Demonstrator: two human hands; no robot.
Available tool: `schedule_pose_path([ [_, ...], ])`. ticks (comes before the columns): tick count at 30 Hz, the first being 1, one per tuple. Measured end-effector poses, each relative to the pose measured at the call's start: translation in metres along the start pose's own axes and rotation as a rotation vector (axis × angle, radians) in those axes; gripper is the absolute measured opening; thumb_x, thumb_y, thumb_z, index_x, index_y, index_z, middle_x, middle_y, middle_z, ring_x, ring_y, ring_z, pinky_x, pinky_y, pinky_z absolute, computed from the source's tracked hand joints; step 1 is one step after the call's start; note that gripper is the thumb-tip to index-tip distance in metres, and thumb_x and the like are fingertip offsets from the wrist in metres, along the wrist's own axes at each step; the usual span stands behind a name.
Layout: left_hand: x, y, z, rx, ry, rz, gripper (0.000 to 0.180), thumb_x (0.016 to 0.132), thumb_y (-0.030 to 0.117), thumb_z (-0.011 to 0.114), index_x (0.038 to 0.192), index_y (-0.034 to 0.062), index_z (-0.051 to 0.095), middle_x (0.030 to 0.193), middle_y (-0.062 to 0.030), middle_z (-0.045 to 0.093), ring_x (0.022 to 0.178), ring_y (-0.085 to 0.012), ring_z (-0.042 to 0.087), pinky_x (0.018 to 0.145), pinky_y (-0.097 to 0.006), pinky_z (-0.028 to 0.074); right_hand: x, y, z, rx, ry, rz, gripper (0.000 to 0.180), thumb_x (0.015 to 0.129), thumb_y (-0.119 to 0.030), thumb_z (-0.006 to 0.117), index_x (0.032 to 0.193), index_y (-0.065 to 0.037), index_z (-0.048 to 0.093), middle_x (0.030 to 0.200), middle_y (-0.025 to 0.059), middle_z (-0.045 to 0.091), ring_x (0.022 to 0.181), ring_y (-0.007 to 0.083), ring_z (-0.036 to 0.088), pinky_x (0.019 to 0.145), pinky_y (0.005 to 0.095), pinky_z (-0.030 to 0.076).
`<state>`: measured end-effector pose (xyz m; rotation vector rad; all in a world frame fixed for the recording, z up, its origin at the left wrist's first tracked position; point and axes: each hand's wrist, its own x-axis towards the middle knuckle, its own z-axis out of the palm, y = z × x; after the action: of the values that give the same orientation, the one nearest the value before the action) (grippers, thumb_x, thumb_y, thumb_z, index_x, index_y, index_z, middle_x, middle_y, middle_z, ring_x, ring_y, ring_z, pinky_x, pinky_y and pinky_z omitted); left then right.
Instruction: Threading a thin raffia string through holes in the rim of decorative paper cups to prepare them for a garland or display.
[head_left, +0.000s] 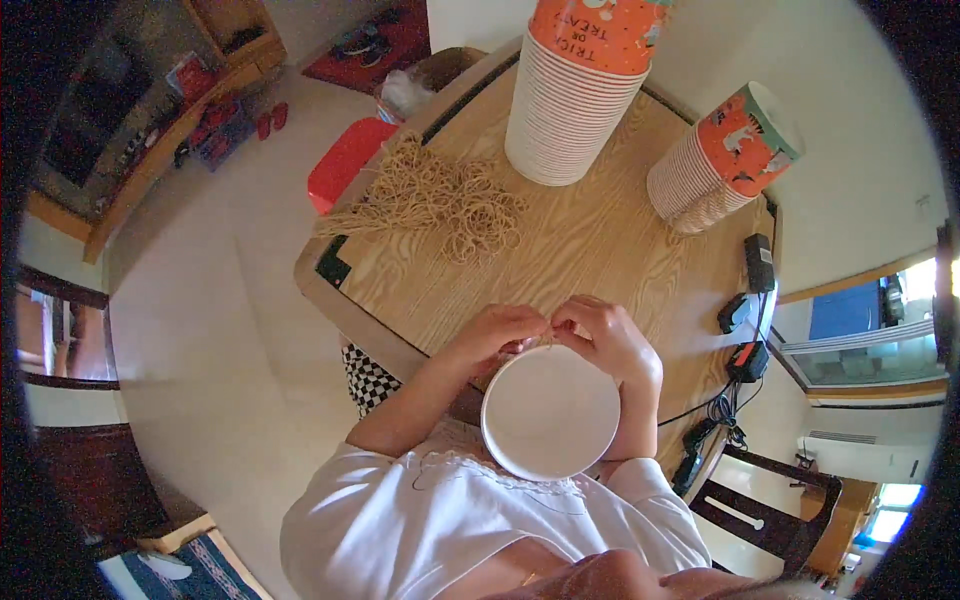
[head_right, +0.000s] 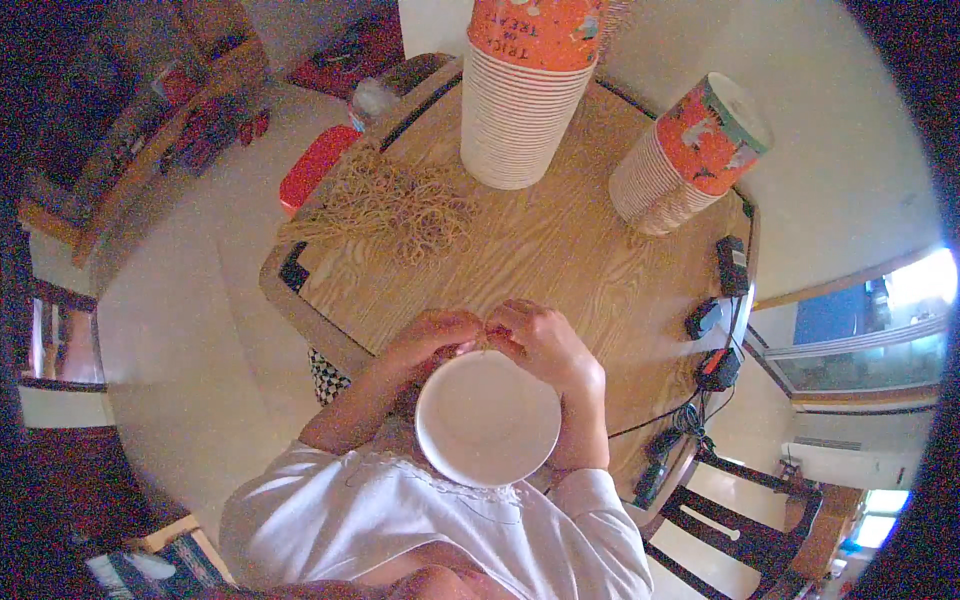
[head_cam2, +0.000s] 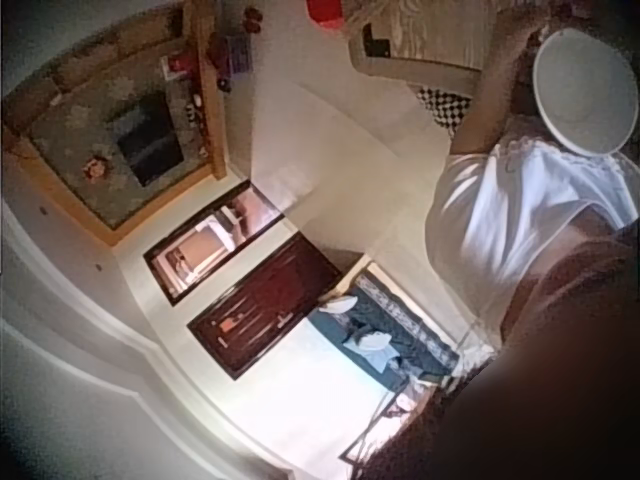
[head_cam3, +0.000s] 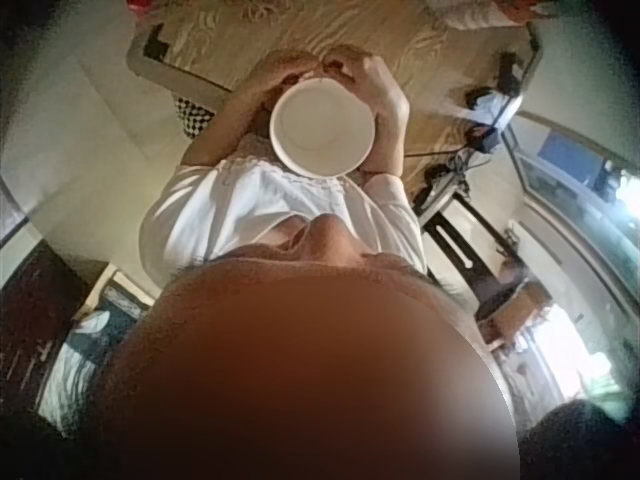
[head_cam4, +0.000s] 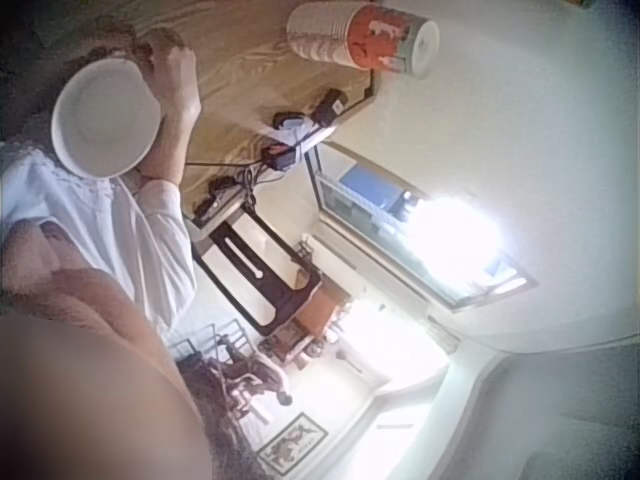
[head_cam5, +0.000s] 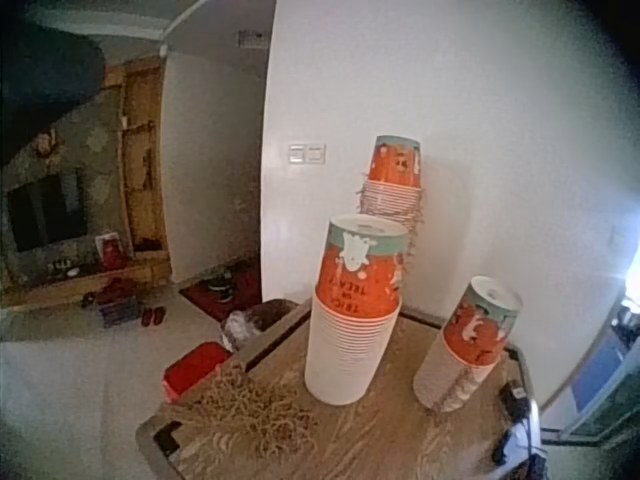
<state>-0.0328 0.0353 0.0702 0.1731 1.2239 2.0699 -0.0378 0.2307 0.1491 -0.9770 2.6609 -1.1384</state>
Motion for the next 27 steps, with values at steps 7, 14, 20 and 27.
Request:
schedule_pose_path([
  [7, -0.008, 0.008, 0.010, 0.218, 0.183, 0.094, 0.020, 0.083, 0.022, 0.065, 0.093, 0.0042, 0.068, 0.073, 0.0021, 0.057, 0.060, -0.0044, 0.045, 0.050, -0.020, 0.036, -0.005, -0.003, -0.009, -0.007, -0.007, 0.050, 0.011, 0.075, -0.008, 0.066, 0.081, -0.002, 0.060, 0.075, 0.0106, 0.060, 0.069, 0.0237, 0.063, 0.061, 0.0325, 0.051],
  [14, -0.007, 0.014, 0.015, 0.308, 0.150, 0.101, 0.015, 0.083, 0.015, 0.065, 0.092, 0.0031, 0.067, 0.079, -0.0011, 0.063, 0.072, -0.0061, 0.055, 0.060, -0.021, 0.044, -0.008, -0.001, -0.009, -0.034, -0.021, 0.077, 0.010, 0.076, -0.008, 0.067, 0.080, -0.002, 0.059, 0.074, 0.0101, 0.059, 0.068, 0.0232, 0.063, 0.059, 0.0319, 0.051],
  [20, -0.002, 0.011, 0.014, 0.328, 0.208, 0.092, 0.013, 0.082, 0.018, 0.066, 0.084, 0.0050, 0.064, 0.070, 0.0018, 0.059, 0.063, -0.0049, 0.052, 0.055, -0.020, 0.041, -0.008, 0.003, -0.008, -0.040, -0.008, 0.060, 0.009, 0.076, -0.008, 0.066, 0.079, -0.002, 0.059, 0.073, 0.0096, 0.059, 0.066, 0.0234, 0.062, 0.058, 0.0321, 0.050],
  [27, 0.005, -0.001, 0.005, 0.090, 0.028, 0.076, 0.017, 0.084, 0.025, 0.063, 0.081, 0.0081, 0.066, 0.064, 0.0054, 0.054, 0.056, -0.0034, 0.045, 0.048, -0.020, 0.034, -0.007, 0.003, -0.004, -0.036, -0.009, 0.015, 0.011, 0.075, -0.010, 0.066, 0.078, -0.003, 0.059, 0.073, 0.0103, 0.060, 0.068, 0.0252, 0.061, 0.058, 0.0338, 0.049],
])
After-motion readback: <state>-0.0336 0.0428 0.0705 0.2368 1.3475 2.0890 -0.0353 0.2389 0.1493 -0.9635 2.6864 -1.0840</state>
